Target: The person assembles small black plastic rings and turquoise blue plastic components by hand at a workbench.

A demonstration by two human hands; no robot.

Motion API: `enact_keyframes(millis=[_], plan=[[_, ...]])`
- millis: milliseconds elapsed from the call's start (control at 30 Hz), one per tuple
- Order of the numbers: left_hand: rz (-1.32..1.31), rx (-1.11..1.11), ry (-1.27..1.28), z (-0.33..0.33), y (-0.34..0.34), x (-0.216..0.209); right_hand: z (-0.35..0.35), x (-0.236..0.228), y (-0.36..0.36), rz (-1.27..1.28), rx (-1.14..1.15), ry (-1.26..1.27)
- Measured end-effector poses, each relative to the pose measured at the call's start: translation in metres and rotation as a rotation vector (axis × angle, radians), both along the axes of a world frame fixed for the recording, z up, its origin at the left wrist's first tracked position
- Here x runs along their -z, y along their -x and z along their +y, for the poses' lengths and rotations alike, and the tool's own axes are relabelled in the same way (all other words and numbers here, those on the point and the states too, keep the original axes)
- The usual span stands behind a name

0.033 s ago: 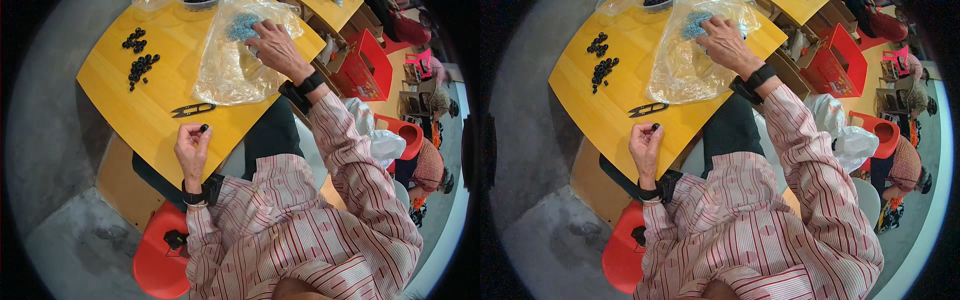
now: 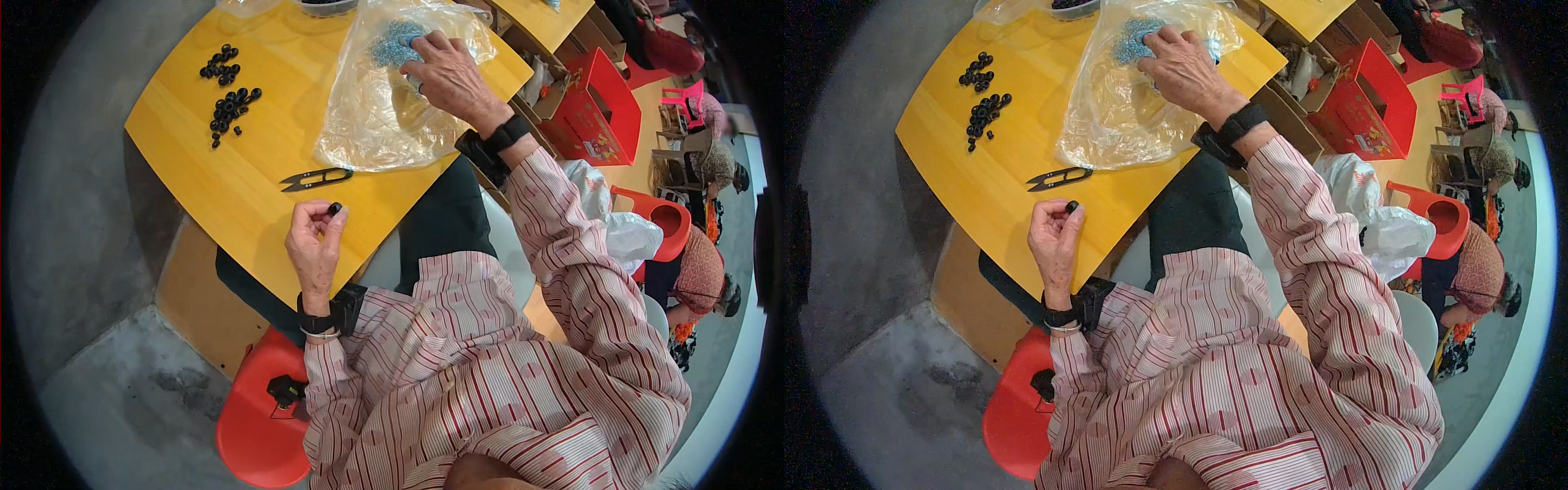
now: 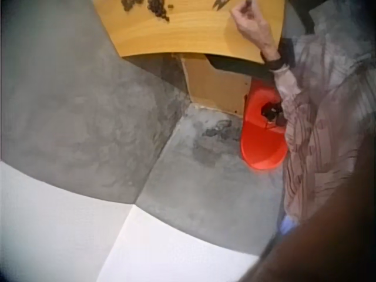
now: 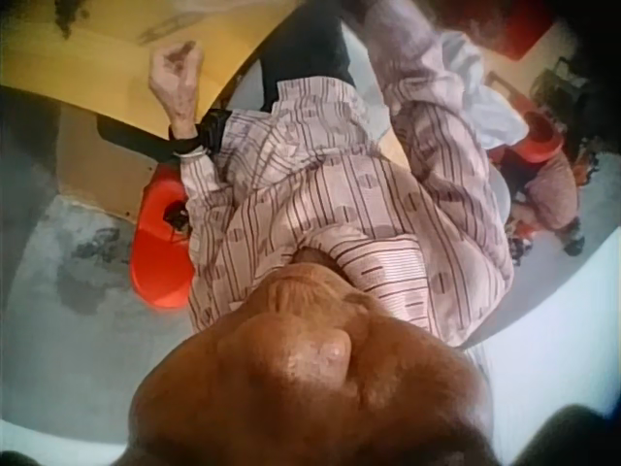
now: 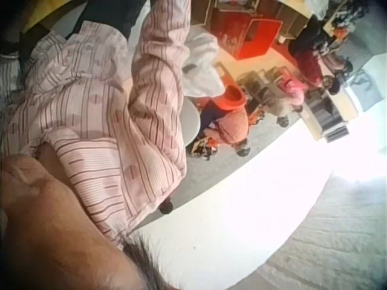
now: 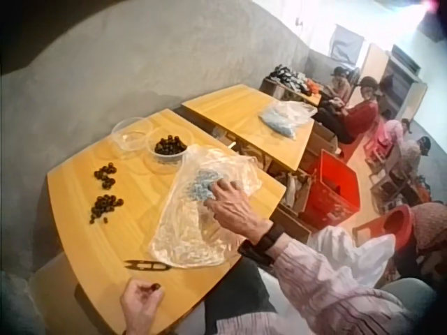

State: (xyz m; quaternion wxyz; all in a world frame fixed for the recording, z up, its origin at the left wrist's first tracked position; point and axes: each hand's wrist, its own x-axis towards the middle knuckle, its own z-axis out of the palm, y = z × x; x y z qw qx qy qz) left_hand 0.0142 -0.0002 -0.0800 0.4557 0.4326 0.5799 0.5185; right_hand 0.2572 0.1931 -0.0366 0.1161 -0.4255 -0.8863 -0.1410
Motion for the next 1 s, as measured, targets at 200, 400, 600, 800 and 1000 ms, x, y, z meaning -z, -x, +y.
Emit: enact_keyframes(millis=[200, 400, 600, 800, 1000], plan=[[0.107, 0.007, -0.016, 0.0, -0.001, 0.0, 0.004, 0.002, 0.001, -0.12, -0.021, 0.016], [0.122, 0.007, -0.01, 0.001, -0.001, 0.0, -0.009, -0.005, 0.008, -0.084, 0.026, 0.076], [0.137, 0.009, 0.0, 0.0, 0.0, -0.005, -0.011, -0.002, 0.018, -0.021, 0.091, 0.057], [0.132, 0.001, 0.005, 0.0, -0.004, 0.0, -0.011, -0.001, 0.026, -0.012, 0.202, 0.104], [0.146, 0.019, 0.052, 0.0, -0.002, -0.005, -0.011, 0.003, 0.026, 0.016, 0.163, 0.067]])
